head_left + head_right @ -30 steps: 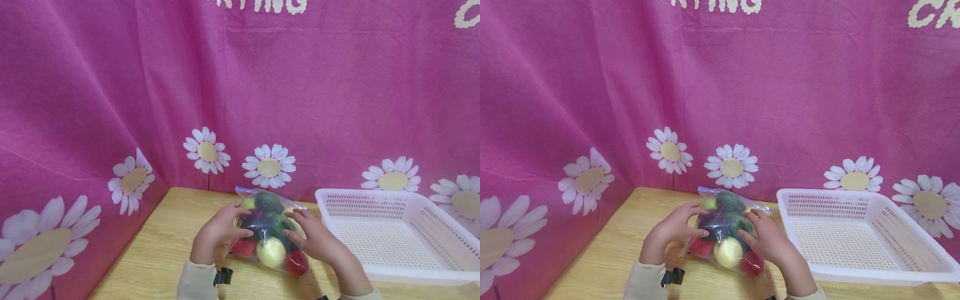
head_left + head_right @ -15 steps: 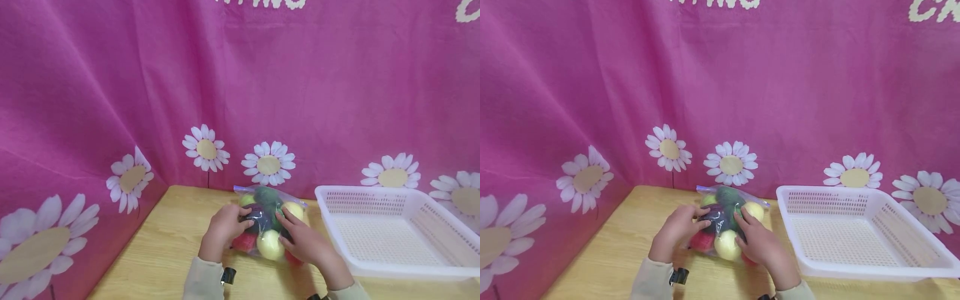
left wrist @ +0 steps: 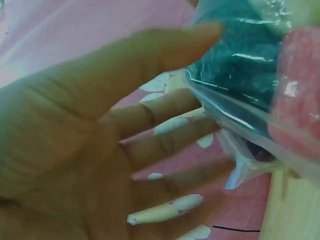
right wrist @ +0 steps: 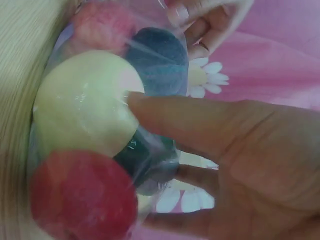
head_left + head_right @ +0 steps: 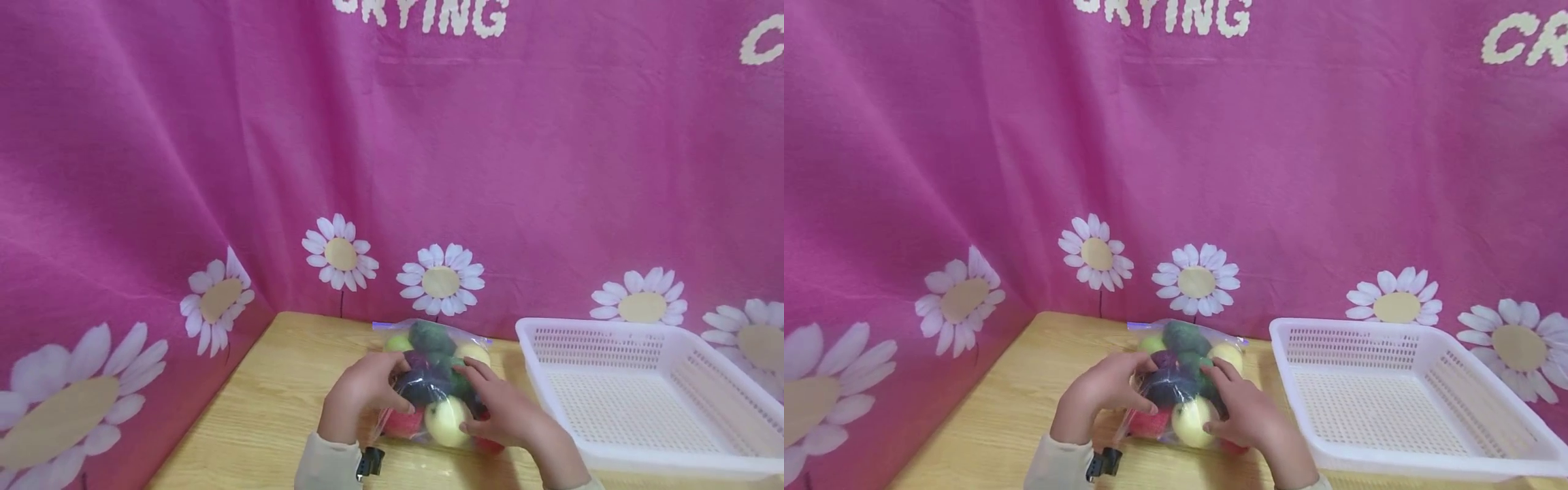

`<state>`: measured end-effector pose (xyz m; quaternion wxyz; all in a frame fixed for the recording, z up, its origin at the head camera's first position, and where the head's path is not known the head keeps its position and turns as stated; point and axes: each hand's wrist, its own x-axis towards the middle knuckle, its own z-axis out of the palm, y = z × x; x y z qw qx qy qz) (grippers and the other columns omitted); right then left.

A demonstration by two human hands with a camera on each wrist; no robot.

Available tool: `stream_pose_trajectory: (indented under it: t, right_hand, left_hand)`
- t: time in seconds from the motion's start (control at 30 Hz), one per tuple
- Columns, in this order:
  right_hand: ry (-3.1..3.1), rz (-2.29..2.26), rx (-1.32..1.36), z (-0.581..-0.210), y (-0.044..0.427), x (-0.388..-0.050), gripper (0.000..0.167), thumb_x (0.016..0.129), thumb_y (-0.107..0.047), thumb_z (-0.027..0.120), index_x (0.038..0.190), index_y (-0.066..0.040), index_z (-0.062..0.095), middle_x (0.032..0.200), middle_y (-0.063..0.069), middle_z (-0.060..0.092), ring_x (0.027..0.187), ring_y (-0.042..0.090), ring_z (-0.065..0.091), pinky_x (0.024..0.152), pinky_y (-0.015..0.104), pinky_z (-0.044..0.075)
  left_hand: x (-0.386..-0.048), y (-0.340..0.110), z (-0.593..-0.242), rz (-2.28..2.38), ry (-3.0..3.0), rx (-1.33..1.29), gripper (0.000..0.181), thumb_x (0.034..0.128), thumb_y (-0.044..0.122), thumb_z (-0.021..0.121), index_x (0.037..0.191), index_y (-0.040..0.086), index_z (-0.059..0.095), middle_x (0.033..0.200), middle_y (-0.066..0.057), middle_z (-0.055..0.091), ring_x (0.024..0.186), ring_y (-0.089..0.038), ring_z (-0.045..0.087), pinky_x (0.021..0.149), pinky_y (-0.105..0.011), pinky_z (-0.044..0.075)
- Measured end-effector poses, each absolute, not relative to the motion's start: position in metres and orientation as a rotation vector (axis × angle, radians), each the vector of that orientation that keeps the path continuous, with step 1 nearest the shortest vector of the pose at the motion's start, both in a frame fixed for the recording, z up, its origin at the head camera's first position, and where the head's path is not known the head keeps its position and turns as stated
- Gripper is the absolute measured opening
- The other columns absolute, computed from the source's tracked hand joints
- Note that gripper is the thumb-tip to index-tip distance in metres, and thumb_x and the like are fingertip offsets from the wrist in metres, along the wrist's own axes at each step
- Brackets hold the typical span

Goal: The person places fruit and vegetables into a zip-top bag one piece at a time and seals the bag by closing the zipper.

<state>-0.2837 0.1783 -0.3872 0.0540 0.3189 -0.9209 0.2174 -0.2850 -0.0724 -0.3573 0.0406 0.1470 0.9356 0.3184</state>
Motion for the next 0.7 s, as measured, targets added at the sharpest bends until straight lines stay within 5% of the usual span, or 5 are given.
stream_pose_trajectory:
  t: [0.17, 0.3, 0.57, 0.7]
  right_hand:
    - [-2.926, 0.829, 0.868, -0.389, 0.186, -0.282, 0.103, 0.066, -0.009, 0.092, 0.153, -0.008, 0.038, 0.133, 0.043, 0.044, 0.101, 0.045, 0.061, 0.081, 0.052, 0.055]
    - [-2.934, 0.828, 0.859, -0.39, 0.19, -0.287, 0.1, 0.07, -0.005, 0.089, 0.154, -0.009, 0.036, 0.117, 0.031, 0.054, 0.089, 0.028, 0.057, 0.075, 0.044, 0.054]
    - [-2.915, 0.748, 0.799, -0.391, 0.194, -0.291, 0.099, 0.071, -0.006, 0.089, 0.155, -0.009, 0.037, 0.118, 0.026, 0.057, 0.092, 0.027, 0.055, 0.078, 0.043, 0.052]
    - [-2.965, 0.752, 0.764, -0.381, 0.197, -0.28, 0.096, 0.072, -0.008, 0.089, 0.154, -0.005, 0.038, 0.125, 0.035, 0.055, 0.105, 0.041, 0.061, 0.089, 0.056, 0.053]
  left_hand:
    - [-0.289, -0.073, -0.369, 1.006, 2.805, 0.308, 0.082, 0.0611, -0.001, 0.094, 0.128, 0.005, 0.046, 0.118, -0.02, 0.059, 0.11, -0.035, 0.059, 0.087, -0.055, 0.053]
    - [-0.299, -0.077, -0.381, 1.124, 2.753, 0.369, 0.078, 0.0672, -0.008, 0.088, 0.128, 0.003, 0.042, 0.114, -0.022, 0.061, 0.112, -0.037, 0.059, 0.088, -0.053, 0.053]
    - [-0.31, -0.076, -0.39, 1.196, 2.715, 0.386, 0.071, 0.0765, -0.007, 0.083, 0.133, 0.006, 0.041, 0.12, -0.023, 0.061, 0.118, -0.039, 0.058, 0.096, -0.054, 0.051]
    - [-0.306, -0.078, -0.39, 1.139, 2.745, 0.359, 0.071, 0.0736, -0.007, 0.085, 0.129, 0.005, 0.043, 0.113, -0.019, 0.063, 0.11, -0.036, 0.06, 0.092, -0.054, 0.052]
